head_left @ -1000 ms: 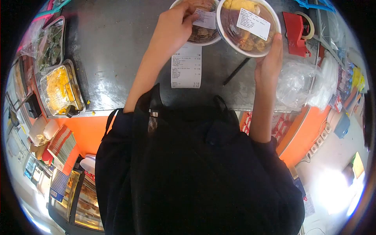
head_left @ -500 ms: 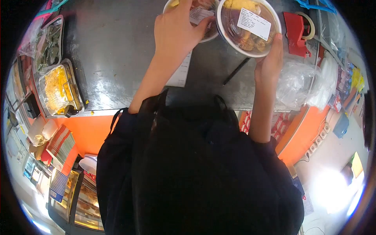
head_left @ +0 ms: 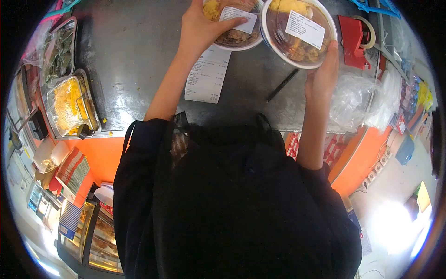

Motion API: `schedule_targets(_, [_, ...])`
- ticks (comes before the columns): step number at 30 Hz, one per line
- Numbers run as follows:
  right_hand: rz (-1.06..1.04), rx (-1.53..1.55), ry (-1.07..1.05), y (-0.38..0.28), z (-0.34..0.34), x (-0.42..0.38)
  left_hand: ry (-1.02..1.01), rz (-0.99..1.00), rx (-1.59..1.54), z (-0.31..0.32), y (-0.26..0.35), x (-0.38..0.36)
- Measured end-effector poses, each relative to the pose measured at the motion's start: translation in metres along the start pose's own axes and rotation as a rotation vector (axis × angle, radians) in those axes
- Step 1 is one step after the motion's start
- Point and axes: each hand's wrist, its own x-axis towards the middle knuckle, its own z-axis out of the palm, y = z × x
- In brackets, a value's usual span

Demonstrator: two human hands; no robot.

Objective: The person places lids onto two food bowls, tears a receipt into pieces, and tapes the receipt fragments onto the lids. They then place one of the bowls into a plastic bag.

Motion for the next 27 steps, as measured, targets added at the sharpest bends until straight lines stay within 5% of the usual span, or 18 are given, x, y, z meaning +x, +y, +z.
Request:
schedule_targets(8, [0.003,0.038,0.026,0.004,-0.003,0.002,0.128,0.007,0.002,0.014,-0.008,-0.010])
schedule_targets(14, [-0.009,0.034,0.015,0.004,-0.004,0.002,0.157,0.026,-0.328,0.018,-0.017,-0.008])
schedule_targets(20, [0.007,0.028,0.020,0.003,-0.003,0.002,0.156,-0.036,0.176,0.012,0.008,-0.010])
schedule_targets(27, [0.006,0.006,0.019,0.002,-0.003,0.002,0.182,0.038,-0.132,0.017,-0.001,-0.007])
